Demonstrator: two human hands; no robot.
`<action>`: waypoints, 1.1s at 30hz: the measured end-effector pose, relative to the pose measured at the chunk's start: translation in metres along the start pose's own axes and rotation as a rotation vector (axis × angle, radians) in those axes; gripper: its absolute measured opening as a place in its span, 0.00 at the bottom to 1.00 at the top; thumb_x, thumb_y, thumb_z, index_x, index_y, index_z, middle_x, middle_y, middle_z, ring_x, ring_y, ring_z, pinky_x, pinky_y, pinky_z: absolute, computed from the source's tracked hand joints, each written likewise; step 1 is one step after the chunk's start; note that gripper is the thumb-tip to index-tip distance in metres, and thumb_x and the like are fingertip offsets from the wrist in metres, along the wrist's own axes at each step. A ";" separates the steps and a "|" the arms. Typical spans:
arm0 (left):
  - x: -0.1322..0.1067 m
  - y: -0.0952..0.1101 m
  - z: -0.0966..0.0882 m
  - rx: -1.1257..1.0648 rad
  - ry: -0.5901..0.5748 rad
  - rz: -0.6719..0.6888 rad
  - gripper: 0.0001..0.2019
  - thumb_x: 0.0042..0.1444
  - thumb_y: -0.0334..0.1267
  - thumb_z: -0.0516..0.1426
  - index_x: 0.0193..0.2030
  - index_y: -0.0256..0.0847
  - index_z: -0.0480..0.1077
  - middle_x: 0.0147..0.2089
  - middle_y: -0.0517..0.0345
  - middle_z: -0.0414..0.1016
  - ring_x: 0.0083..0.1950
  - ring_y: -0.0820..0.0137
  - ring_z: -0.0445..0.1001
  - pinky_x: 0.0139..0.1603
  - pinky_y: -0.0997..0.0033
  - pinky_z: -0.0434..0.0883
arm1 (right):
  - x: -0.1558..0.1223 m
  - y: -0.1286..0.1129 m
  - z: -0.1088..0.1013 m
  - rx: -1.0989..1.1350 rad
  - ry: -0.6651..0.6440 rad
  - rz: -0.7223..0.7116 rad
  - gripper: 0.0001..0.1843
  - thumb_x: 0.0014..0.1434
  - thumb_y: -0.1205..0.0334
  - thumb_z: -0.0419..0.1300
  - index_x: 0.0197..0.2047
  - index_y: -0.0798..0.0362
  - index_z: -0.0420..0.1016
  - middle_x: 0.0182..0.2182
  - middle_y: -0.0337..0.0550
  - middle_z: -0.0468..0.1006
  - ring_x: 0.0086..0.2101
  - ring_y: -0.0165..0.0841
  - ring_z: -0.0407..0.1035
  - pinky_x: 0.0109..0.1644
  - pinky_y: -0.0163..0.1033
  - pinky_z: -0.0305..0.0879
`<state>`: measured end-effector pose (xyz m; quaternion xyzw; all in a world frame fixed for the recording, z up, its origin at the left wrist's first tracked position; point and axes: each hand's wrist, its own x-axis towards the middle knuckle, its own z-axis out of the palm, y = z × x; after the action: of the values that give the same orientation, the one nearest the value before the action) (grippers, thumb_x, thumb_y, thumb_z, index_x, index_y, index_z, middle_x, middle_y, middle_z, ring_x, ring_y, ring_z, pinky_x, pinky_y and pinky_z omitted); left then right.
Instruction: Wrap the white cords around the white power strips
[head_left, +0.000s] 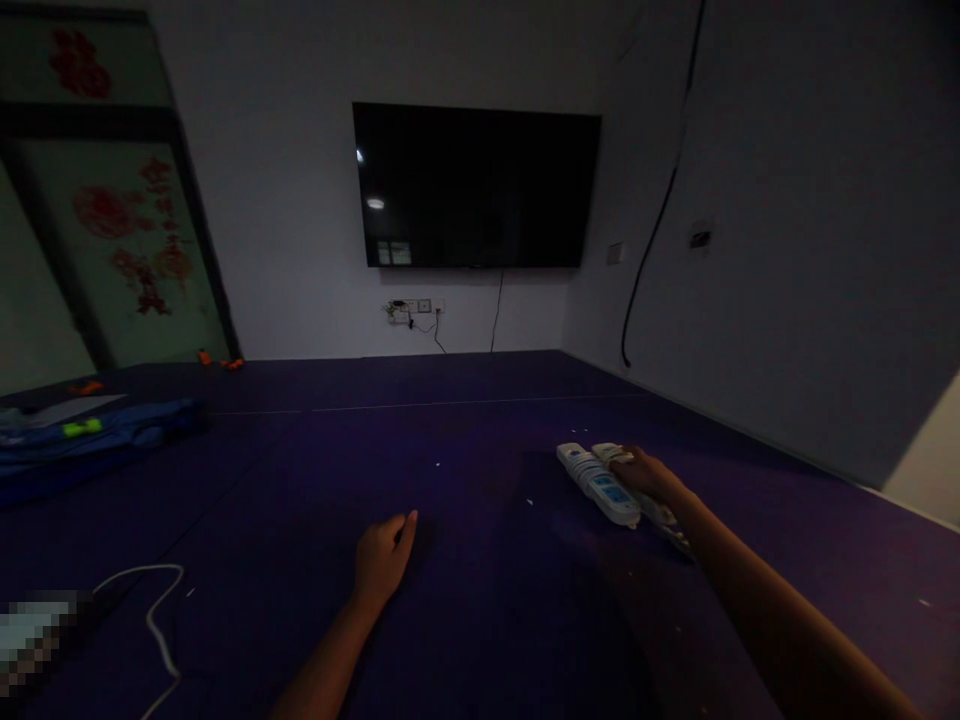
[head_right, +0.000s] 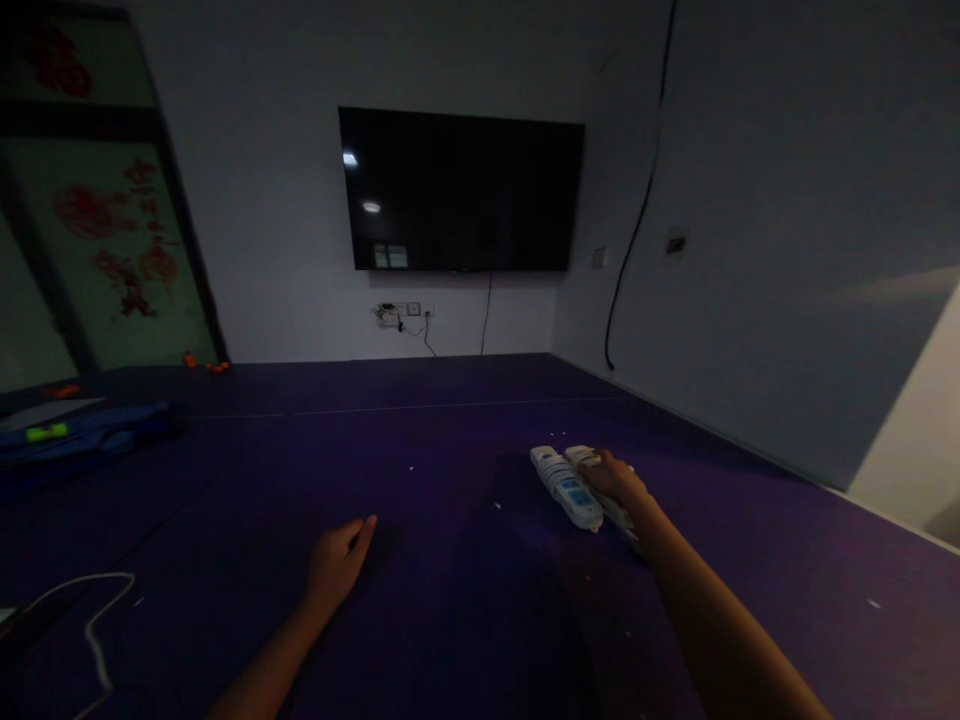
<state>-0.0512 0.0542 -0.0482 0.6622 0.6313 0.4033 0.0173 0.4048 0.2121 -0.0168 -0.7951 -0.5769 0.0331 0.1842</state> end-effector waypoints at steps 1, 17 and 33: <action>0.000 0.000 0.000 0.000 -0.003 -0.002 0.26 0.60 0.55 0.40 0.18 0.41 0.59 0.17 0.59 0.63 0.21 0.72 0.61 0.26 0.71 0.51 | -0.001 -0.002 -0.001 -0.001 -0.013 0.005 0.35 0.52 0.46 0.55 0.58 0.58 0.66 0.45 0.60 0.76 0.41 0.46 0.74 0.40 0.43 0.68; 0.001 0.001 0.001 -0.006 -0.001 0.001 0.25 0.60 0.53 0.41 0.17 0.41 0.57 0.16 0.59 0.61 0.21 0.72 0.61 0.26 0.71 0.51 | -0.025 -0.021 -0.017 0.056 0.100 0.004 0.35 0.53 0.47 0.55 0.59 0.60 0.64 0.46 0.60 0.75 0.44 0.50 0.72 0.41 0.45 0.67; 0.001 0.009 -0.003 -0.119 -0.006 -0.006 0.25 0.58 0.56 0.44 0.19 0.41 0.62 0.19 0.58 0.66 0.23 0.71 0.65 0.27 0.72 0.55 | -0.065 -0.058 -0.122 1.130 0.603 0.011 0.32 0.47 0.46 0.61 0.50 0.58 0.70 0.36 0.49 0.76 0.32 0.37 0.72 0.33 0.39 0.67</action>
<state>-0.0457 0.0517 -0.0405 0.6595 0.6080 0.4380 0.0598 0.3631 0.1358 0.1055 -0.5526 -0.3890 0.1078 0.7292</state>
